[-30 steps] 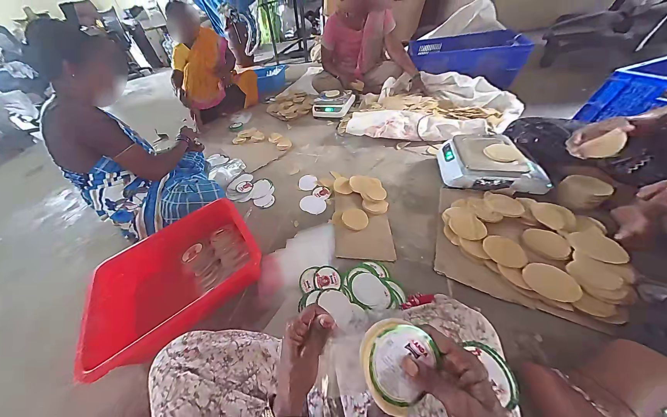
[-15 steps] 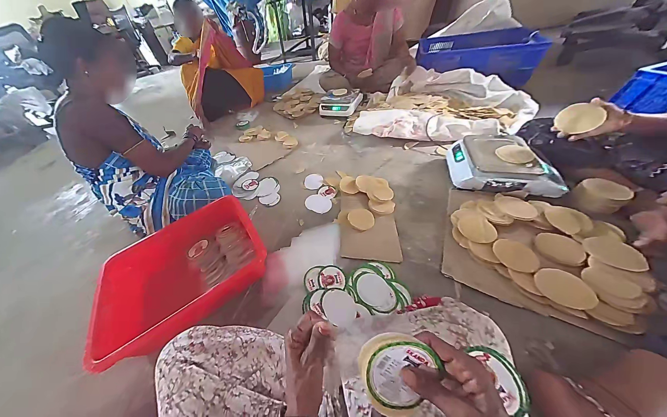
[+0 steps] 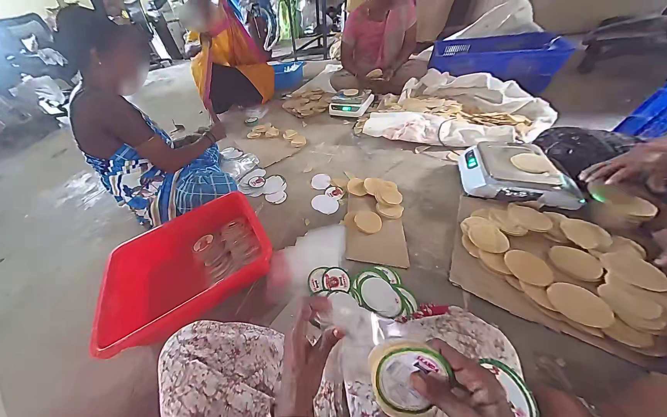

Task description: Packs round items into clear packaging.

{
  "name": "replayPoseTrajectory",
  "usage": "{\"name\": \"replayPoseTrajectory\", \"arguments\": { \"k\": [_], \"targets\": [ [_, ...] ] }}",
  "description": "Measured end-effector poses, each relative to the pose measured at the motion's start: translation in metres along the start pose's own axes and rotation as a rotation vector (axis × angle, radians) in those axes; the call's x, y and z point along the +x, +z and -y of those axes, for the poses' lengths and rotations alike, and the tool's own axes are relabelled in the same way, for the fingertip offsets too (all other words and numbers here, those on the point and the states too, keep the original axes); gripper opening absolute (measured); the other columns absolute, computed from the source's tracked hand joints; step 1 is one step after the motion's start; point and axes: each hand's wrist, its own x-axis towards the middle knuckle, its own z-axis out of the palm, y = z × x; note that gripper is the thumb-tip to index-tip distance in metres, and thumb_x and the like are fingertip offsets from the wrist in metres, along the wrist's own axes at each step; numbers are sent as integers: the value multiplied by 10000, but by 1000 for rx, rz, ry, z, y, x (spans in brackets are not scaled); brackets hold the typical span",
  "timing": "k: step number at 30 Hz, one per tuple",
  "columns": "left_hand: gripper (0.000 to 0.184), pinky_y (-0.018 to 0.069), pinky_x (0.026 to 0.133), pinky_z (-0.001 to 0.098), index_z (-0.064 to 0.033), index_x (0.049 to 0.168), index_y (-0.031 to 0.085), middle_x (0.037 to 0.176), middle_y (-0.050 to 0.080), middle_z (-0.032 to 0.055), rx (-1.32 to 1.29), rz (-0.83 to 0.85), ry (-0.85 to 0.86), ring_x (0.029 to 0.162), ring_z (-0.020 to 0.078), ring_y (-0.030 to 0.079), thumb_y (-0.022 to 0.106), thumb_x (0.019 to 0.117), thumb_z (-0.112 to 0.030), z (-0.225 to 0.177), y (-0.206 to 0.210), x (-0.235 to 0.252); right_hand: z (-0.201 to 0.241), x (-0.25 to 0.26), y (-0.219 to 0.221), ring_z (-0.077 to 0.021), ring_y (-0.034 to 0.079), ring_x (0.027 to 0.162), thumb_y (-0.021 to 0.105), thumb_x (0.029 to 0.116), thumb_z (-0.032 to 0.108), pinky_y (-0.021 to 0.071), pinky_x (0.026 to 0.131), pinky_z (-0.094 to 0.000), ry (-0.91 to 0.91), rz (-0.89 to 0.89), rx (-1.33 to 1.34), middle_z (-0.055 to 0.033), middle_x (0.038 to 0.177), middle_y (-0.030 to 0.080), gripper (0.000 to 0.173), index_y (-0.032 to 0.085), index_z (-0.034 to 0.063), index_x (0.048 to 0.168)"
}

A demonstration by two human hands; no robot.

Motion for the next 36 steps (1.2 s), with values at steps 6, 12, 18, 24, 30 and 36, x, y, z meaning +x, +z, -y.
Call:
{"name": "replayPoseTrajectory", "arguments": {
  "k": [6,12,18,24,30,36],
  "targets": [
    [390,293,1172,628,-64,1278,689,1255,705,89,316,754,294,1252,246,620,729,903,-163,-11,-11,23,15,11,-5,-301,722,701,706,930,165,553,638,-518,-43,373,-609,-177,778,724,212,709,-26,1021],
    [152,538,825,261,74,944,711,883,684,123,-70,621,217,871,118,648,608,973,-35,2,11,23,23,12,-4,-193,754,823,718,925,119,623,744,-426,-29,231,-419,-126,1026,771,502,588,-14,1391],
    [242,521,680,144,-86,976,680,812,661,-50,-126,215,208,722,-51,595,564,1043,-286,-2,16,12,13,18,-15,-110,748,955,709,888,24,645,828,-316,75,167,-1,-35,1217,731,693,408,-20,1511],
    [92,555,881,199,-76,1056,678,1035,682,26,-152,305,374,996,58,653,616,1007,-122,-9,16,18,-2,19,-4,-117,739,964,678,908,10,620,882,-351,203,361,365,1,1123,756,563,476,34,1433],
    [362,541,856,205,-93,1289,657,979,705,-17,-271,417,217,909,15,640,694,967,-254,-15,12,21,-1,13,5,-6,724,893,719,913,33,625,821,-258,-8,233,112,99,1006,771,248,698,133,1139],
    [170,533,818,162,-92,1022,758,926,685,26,-175,436,388,900,26,635,637,1003,-210,-33,10,24,11,10,5,-179,757,874,728,931,152,622,768,-426,-59,216,-387,-127,1059,768,444,622,3,1335]
  ]
}}
